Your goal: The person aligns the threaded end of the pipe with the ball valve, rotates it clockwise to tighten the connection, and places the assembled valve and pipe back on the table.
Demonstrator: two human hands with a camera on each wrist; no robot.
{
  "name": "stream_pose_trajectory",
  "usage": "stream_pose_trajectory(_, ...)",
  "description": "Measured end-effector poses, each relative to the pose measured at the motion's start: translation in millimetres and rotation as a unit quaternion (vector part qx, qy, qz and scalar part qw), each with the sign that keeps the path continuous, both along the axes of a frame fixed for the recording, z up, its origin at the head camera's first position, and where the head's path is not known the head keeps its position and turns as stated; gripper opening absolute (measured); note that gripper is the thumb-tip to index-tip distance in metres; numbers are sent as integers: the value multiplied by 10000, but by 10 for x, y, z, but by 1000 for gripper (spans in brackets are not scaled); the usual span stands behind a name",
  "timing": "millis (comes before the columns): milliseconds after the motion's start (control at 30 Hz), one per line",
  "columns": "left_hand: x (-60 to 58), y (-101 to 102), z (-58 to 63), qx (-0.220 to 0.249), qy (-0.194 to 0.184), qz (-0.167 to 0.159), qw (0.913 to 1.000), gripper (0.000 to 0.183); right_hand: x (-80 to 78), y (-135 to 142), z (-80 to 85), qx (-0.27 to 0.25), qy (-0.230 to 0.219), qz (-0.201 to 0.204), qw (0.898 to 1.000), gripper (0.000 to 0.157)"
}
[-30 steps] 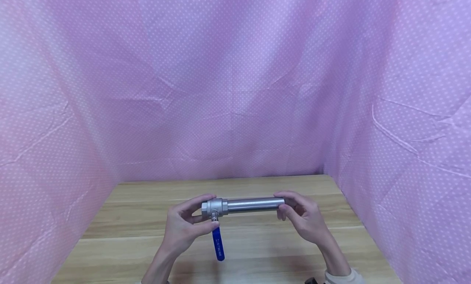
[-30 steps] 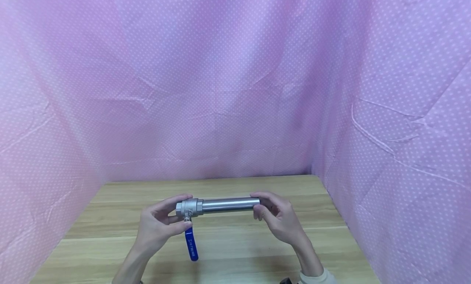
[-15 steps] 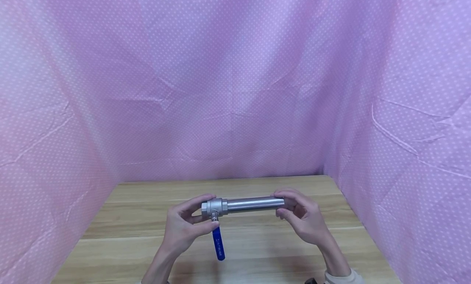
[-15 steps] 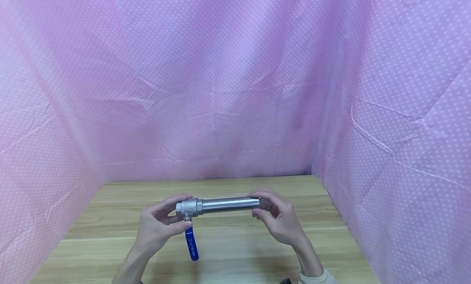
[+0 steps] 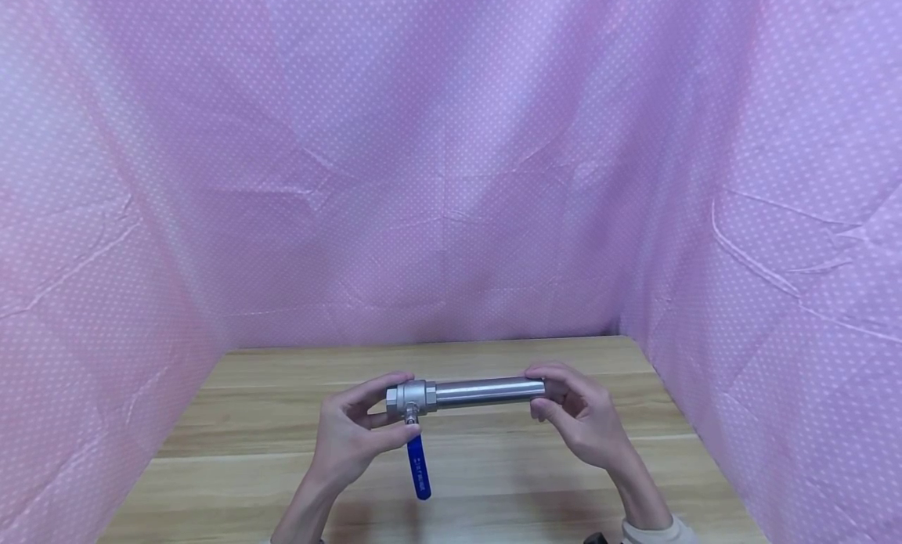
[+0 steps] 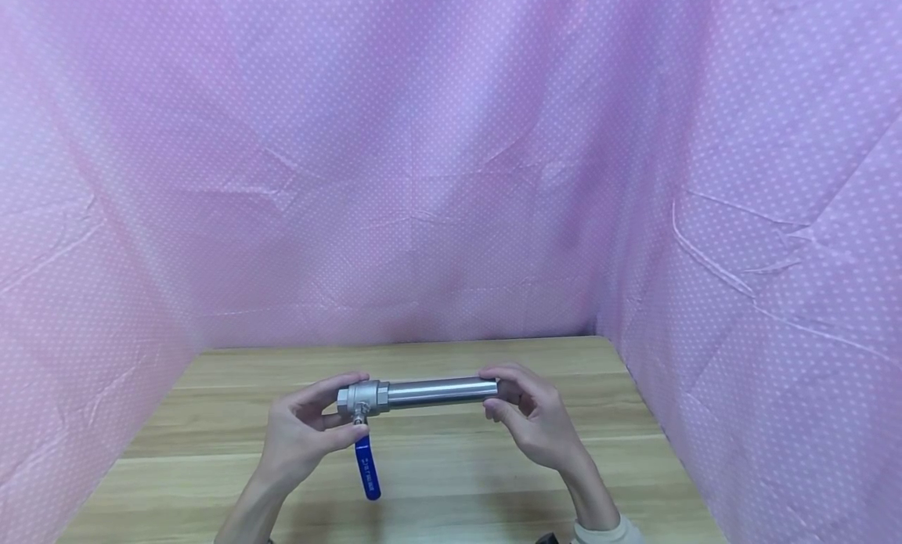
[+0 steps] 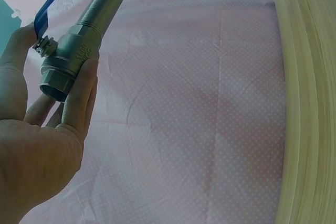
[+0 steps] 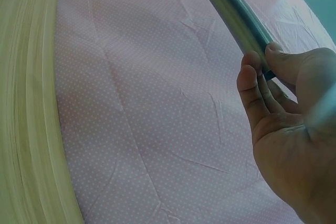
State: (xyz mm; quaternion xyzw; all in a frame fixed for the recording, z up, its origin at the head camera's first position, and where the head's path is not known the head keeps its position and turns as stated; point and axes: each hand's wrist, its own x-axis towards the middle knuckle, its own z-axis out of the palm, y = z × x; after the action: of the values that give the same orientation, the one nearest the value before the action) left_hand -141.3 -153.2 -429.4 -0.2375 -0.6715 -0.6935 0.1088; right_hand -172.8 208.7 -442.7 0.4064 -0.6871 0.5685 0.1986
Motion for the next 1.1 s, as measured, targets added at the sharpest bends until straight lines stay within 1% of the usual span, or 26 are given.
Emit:
stream_pose_trajectory(233,-7,-2,-1,-1,54,7,10000,64,-12,-9,-1,-13,127,-5,9999,52)
stream_pose_trajectory(500,-1,-3,7,13,42,3,10000,64,-14,-20,5,-66,308,191,9993,53)
stream_pose_trajectory(733,3,-2,13,-13,33,28,10000,63,-32,-19,13,-51,409,405,9983,45)
stream_pose_trajectory(900,4,-1,17,-10,71,39,10000,63,-33,-14,3,-52,290,339,9990,43)
stream_pose_trajectory(1100,3,1,20,-29,94,59,9999,63,-17,-16,-3,-176,69,288,9994,53)
